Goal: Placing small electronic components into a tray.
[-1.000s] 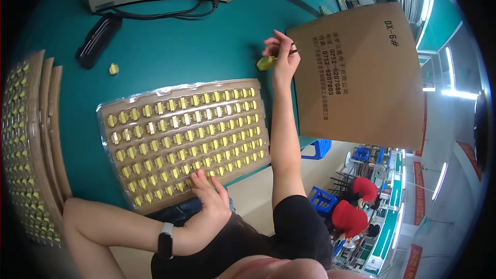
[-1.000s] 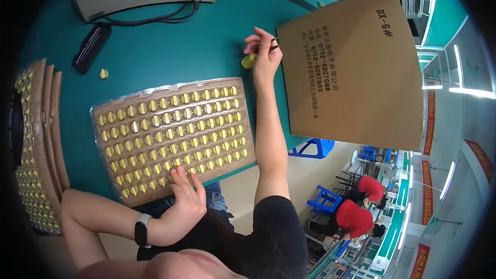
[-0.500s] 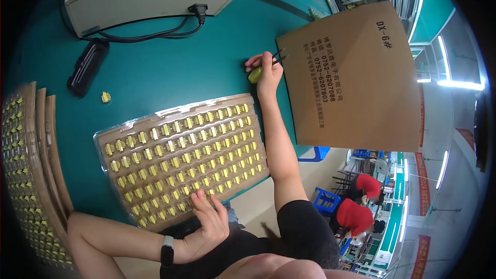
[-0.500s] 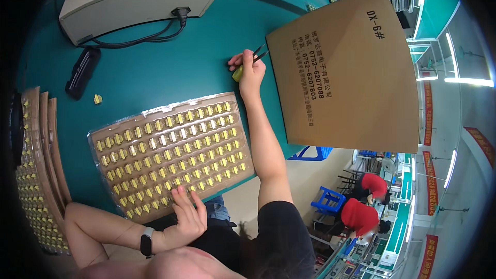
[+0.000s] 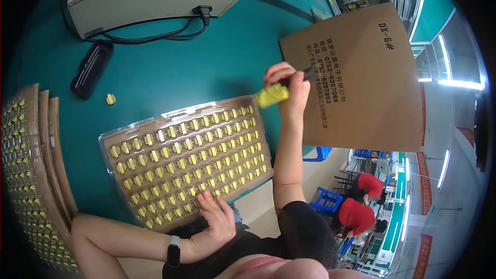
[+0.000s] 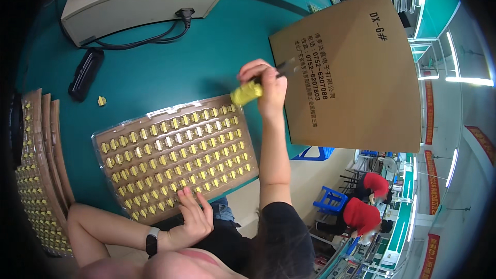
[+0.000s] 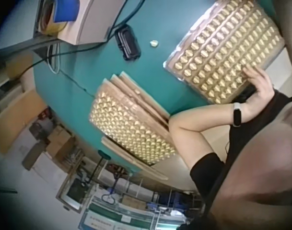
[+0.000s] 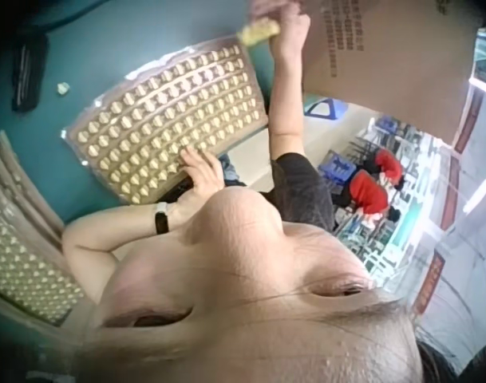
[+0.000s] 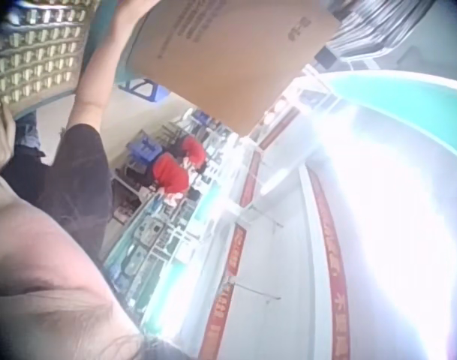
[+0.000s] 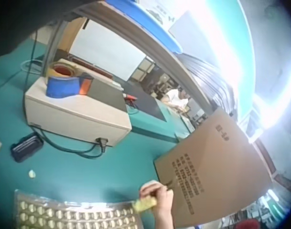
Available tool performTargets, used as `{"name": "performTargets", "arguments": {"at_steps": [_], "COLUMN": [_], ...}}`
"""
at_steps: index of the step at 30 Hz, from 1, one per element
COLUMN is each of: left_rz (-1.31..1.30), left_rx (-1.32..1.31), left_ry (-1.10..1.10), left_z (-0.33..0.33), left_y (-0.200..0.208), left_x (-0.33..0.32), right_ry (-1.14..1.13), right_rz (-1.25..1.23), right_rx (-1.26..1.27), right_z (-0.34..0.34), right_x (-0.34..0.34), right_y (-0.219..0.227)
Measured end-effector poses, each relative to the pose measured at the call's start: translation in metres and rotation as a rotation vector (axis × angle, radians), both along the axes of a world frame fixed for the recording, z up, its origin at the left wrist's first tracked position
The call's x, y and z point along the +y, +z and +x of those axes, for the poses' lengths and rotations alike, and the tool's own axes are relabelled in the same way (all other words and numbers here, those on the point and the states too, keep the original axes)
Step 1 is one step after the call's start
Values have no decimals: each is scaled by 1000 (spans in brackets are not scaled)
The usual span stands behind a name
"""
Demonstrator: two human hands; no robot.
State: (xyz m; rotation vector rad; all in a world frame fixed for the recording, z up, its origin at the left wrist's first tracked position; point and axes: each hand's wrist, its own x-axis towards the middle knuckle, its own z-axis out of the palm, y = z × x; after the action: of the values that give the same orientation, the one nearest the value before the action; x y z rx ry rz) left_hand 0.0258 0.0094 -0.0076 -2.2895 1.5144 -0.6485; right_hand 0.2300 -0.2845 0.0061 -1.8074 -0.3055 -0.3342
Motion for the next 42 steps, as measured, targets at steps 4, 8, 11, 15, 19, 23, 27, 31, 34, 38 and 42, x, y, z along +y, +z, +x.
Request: {"name": "performTargets", "arguments": {"at_steps": [4, 8, 11, 15, 19, 23, 27, 31, 34, 38, 42], "left_rz": [-14, -5, -8, 4, -1, 12, 14, 5, 7, 10, -3], "left_rx": [3, 40, 28, -32, -22, -26, -27, -4, -6, 19, 1], "left_ry": [3, 0, -13, 20, 15, 6, 4, -11, -14, -13, -2], "left_z": [1, 2, -1, -3, -3, -3, -2, 1, 3, 1, 1], "left_y": [0, 0, 0, -3, -4, -2, -2, 0, 1, 2, -2], "left_x": [0, 1, 2, 1, 0, 1, 2, 2, 1, 0, 2], "right_ry": [-392, 235, -323, -75, -250, -228, -188, -196, -192, -189, -179], "right_rz": [-736, 315, -775, 163, -301, -280, -348, -368, -328, -326, -386], "right_rx": [-487, 98, -310, 128, 5, 20, 39, 38, 27, 68, 107], "right_z": [2, 1, 9, 17, 26, 28, 28, 29, 30, 30, 30], "right_x": [8, 6, 5, 2, -5, 2, 4, 6, 6, 6, 7], "right_y": [1, -6, -13, -35, -58, -70, -67, -65, -66, -65, -62]}}
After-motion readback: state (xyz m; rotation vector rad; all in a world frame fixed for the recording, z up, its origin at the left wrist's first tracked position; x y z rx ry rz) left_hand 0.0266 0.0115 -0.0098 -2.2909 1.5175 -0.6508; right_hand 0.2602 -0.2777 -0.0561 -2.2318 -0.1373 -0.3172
